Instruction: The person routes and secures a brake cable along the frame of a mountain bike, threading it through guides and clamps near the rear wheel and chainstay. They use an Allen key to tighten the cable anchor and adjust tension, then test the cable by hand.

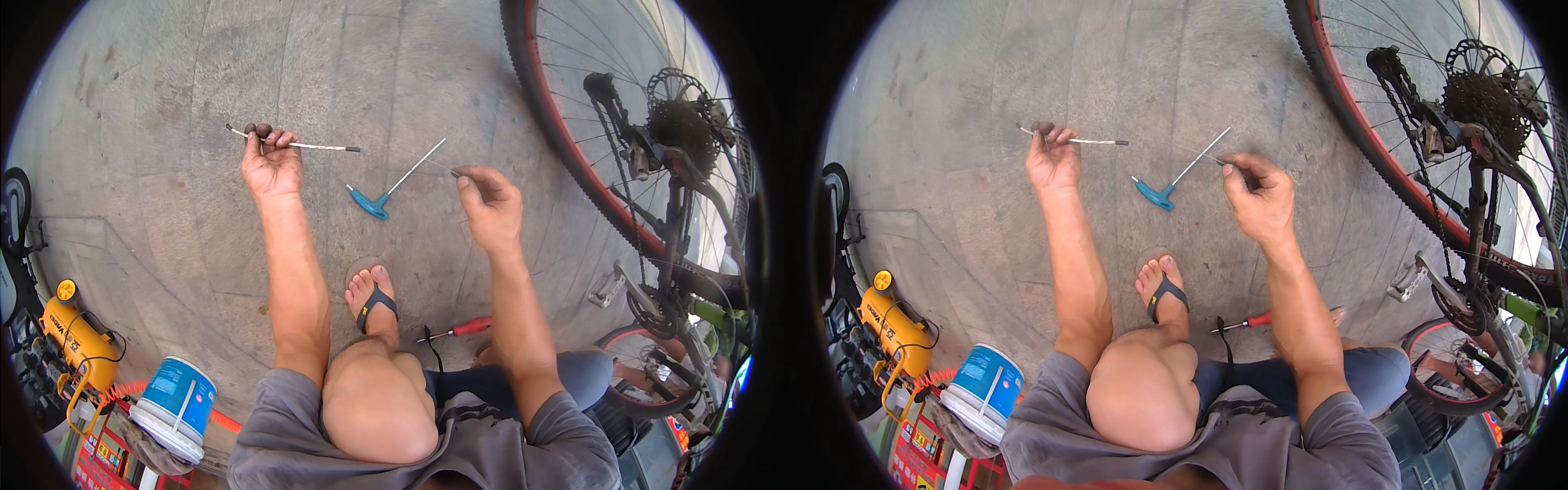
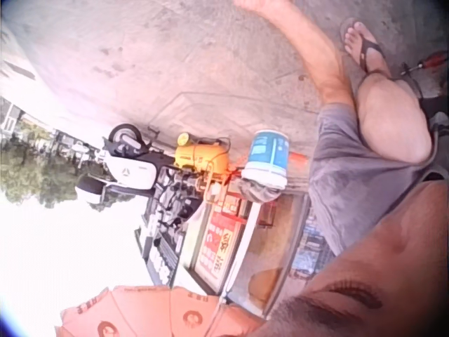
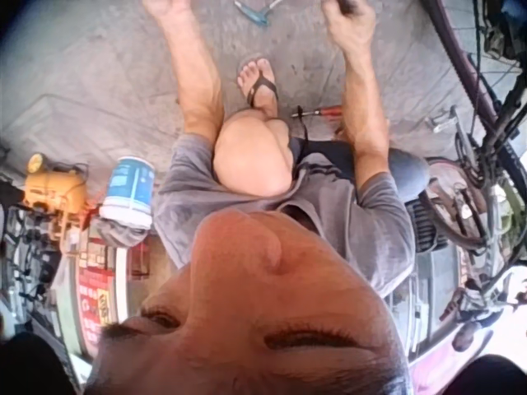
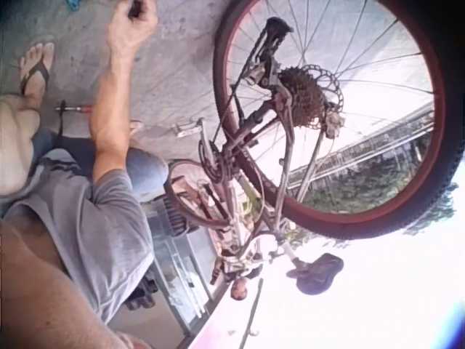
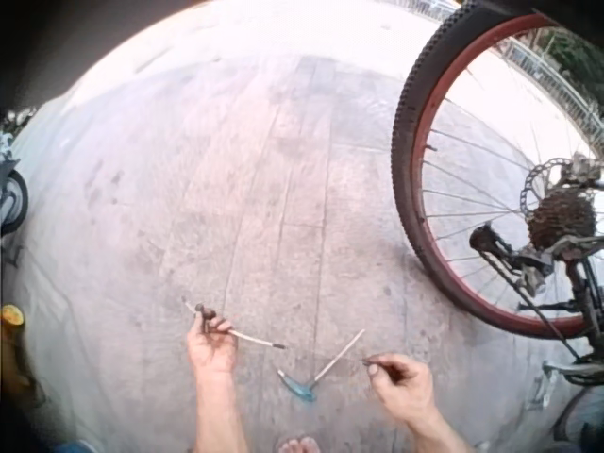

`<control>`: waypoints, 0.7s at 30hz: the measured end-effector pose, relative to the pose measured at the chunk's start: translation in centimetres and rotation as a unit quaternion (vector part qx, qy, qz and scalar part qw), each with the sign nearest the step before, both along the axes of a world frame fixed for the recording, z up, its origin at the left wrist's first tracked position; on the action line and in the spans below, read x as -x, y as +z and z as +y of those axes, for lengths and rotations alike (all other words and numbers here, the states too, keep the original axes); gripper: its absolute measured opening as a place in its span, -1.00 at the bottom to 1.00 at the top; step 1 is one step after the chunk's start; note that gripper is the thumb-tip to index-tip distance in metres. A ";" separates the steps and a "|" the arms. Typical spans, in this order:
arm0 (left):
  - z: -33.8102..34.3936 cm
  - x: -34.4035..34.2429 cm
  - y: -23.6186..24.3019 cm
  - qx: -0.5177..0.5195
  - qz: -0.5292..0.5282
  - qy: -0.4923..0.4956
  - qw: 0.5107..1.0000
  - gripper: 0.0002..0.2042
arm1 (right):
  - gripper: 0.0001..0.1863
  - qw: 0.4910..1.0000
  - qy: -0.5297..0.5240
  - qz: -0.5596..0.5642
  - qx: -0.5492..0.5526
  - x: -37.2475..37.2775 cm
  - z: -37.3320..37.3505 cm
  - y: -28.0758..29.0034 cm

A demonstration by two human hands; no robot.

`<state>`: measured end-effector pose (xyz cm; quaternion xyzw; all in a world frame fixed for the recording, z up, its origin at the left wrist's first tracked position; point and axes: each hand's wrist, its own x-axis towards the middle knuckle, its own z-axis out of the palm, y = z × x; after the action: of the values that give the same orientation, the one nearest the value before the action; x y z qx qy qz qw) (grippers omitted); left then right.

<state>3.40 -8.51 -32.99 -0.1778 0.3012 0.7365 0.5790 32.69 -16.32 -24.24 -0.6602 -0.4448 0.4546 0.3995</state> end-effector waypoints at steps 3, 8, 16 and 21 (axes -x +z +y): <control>-0.1 -0.3 0.9 0.012 0.000 0.004 1.000 -0.84 | -0.85 1.000 -0.005 -0.004 -0.025 -0.1 -0.5 0.4; -0.4 -0.8 1.3 0.013 -0.016 0.001 1.000 -0.84 | -0.88 1.000 0.002 0.001 0.014 0.3 -1.1 0.9; -0.7 -0.9 0.5 -0.014 -0.016 -0.004 1.000 -0.90 | -0.88 0.999 -0.003 0.022 0.031 0.6 -0.9 1.1; -0.6 -0.9 0.6 0.003 -0.026 -0.004 1.000 -0.87 | -0.89 0.999 0.006 0.010 0.049 0.5 -0.8 1.2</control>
<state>4.28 -9.10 -32.35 -0.1971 0.2893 0.7285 0.5889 32.17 -17.13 -23.03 -0.6714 -0.4221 0.4849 0.3688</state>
